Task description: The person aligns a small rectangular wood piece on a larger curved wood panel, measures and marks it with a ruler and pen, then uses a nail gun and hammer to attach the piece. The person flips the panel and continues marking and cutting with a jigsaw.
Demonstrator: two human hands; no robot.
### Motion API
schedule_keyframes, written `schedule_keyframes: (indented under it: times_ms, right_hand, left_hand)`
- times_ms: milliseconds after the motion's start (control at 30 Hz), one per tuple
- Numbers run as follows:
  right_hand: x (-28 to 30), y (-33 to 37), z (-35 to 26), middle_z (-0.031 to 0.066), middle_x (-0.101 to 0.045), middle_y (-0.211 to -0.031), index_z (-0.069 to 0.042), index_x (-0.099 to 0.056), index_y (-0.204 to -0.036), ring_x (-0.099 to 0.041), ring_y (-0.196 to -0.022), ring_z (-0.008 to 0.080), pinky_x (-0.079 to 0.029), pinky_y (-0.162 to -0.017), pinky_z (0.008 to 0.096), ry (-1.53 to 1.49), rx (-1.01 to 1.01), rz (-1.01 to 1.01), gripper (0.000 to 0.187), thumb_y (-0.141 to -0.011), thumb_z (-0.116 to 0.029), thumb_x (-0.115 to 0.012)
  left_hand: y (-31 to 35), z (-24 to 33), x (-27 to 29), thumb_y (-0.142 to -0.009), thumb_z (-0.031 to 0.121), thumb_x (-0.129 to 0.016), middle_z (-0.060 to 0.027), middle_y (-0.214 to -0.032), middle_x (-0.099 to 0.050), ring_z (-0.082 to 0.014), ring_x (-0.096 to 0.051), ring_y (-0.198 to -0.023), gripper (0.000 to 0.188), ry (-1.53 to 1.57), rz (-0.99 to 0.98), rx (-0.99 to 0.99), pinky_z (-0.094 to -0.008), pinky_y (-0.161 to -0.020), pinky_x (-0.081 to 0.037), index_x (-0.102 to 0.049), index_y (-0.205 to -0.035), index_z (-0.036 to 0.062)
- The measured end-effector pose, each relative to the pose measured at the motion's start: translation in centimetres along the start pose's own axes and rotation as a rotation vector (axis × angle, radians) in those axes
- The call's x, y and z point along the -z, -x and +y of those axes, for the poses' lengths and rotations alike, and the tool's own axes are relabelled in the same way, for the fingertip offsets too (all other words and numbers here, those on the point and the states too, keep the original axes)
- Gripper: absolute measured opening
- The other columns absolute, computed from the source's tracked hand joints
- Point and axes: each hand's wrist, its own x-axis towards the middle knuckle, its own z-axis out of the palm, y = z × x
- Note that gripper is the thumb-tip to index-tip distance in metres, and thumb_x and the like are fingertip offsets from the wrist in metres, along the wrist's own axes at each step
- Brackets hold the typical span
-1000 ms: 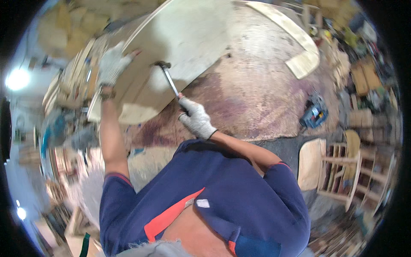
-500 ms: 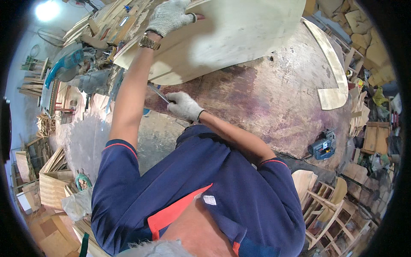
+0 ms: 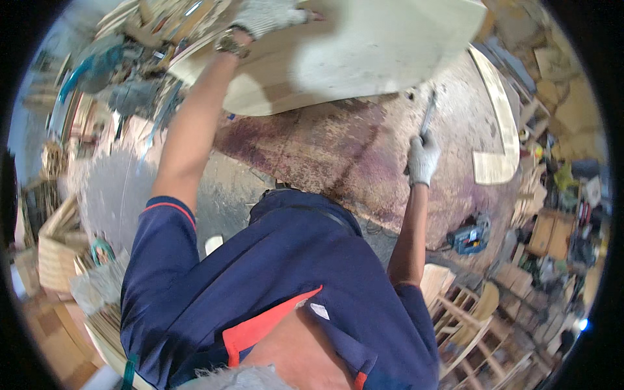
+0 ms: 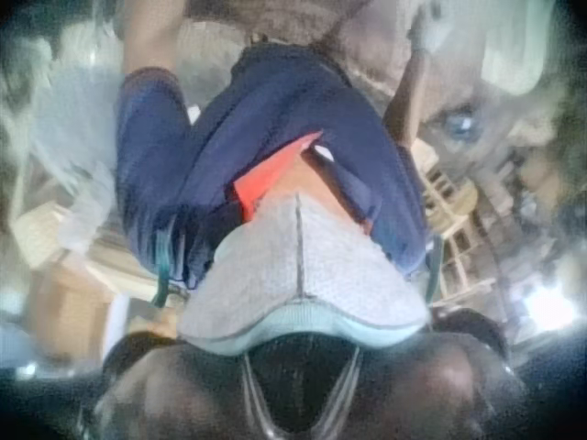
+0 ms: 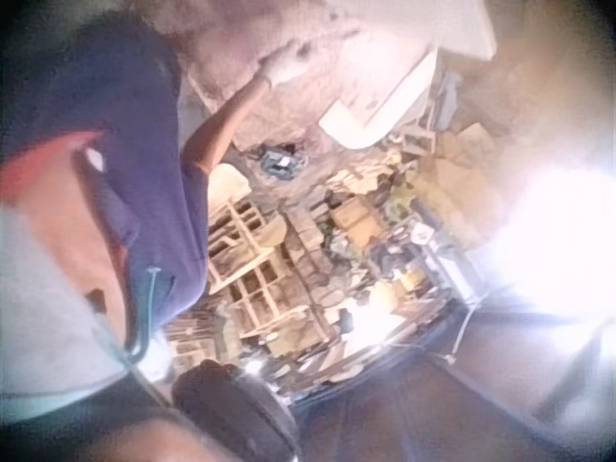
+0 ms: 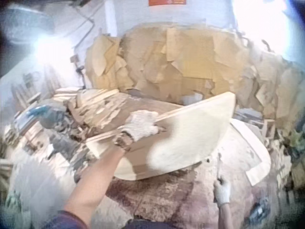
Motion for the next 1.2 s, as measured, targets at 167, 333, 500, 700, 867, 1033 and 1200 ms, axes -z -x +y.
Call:
schedule_keyframes:
  times_ms: [167,333,500,700,867,1033,1200]
  right_hand:
    - [-4.0,5.1,2.3,-0.0033,-0.052,-0.063,-0.005,-0.072,-0.108,-0.045,-0.05,0.006,-0.036,-0.044,0.026,-0.07,-0.214,-0.394,0.026,-0.094,-0.01,-0.051]
    - [-11.5,12.1,-0.9,-0.0044,-0.057,-0.074,0.004,-0.062,-0.135,-0.049,-0.056,0.0041,-0.041,-0.05,0.0233,-0.022,-0.18,-1.059,0.046,-0.09,-0.007,-0.065]
    - [-22.8,14.1,-3.6,0.0019,-0.067,-0.083,0.002,-0.062,-0.134,-0.062,-0.067,0.0182,-0.051,-0.063,0.0341,0.031,1.013,-1.02,0.045,-0.091,-0.01,-0.066]
    - [-33.6,15.9,-11.7,0.0131,-0.071,-0.094,-0.002,-0.058,-0.134,-0.068,-0.09,0.0316,-0.053,-0.081,0.0438,0.067,0.327,-1.187,0.05,-0.087,-0.015,-0.069]
    - [-35.3,18.2,-13.2,0.0183,-0.067,-0.086,-0.002,-0.057,-0.125,-0.066,-0.078,0.0249,-0.054,-0.075,0.0403,0.359,0.548,-0.882,0.041,-0.087,-0.014,-0.064]
    - [-31.6,19.0,0.0,0.0151,-0.07,-0.093,-0.003,-0.054,-0.138,-0.067,-0.085,0.0251,-0.054,-0.078,0.0393,-0.219,0.393,-0.866,0.052,-0.09,-0.02,-0.066]
    - [-20.8,18.3,2.7,0.0093,-0.064,-0.082,-0.002,-0.062,-0.112,-0.068,-0.081,0.023,-0.053,-0.07,0.0389,0.14,-0.059,-0.726,0.027,-0.098,-0.025,-0.062]
  left_hand:
    - [-0.3,1.0,-0.5,-0.079,0.061,-0.067,-0.0177,-0.093,-0.073,-0.0366,-0.071,-0.091,0.058,0.135,-0.059,0.119,-0.0518,-0.08,-0.055,-0.072,-0.103,0.0089]
    - [0.7,2.8,-0.3,-0.073,0.069,-0.074,-0.0112,-0.084,-0.076,-0.0298,-0.075,-0.08,0.06,0.122,0.022,0.252,-0.044,-0.068,-0.057,-0.08,-0.092,0.0129]
    - [1.5,3.7,-0.2,-0.07,0.065,-0.078,-0.009,-0.082,-0.076,-0.0273,-0.075,-0.078,0.056,0.157,0.06,0.226,-0.0416,-0.066,-0.057,-0.08,-0.087,0.0117]
    - [1.7,4.5,-1.2,-0.069,0.062,-0.081,-0.0075,-0.077,-0.075,-0.0244,-0.074,-0.074,0.053,0.178,0.15,0.199,-0.0406,-0.062,-0.055,-0.079,-0.084,0.0109]
    - [1.3,4.7,-1.7,-0.069,0.06,-0.082,-0.0054,-0.07,-0.073,-0.022,-0.072,-0.067,0.05,0.236,0.148,0.193,-0.0385,-0.06,-0.053,-0.079,-0.083,0.0115]
    - [2.2,5.6,-1.8,-0.069,0.038,-0.08,-0.0084,-0.07,-0.073,-0.0217,-0.072,-0.067,0.028,0.285,0.249,0.197,-0.0391,-0.058,-0.052,-0.078,-0.078,0.0119]
    - [6.0,8.0,-0.8,-0.074,0.029,-0.071,-0.0095,-0.068,-0.068,-0.0251,-0.069,-0.062,0.022,0.384,0.326,0.095,-0.0417,-0.056,-0.054,-0.068,-0.083,0.0098]
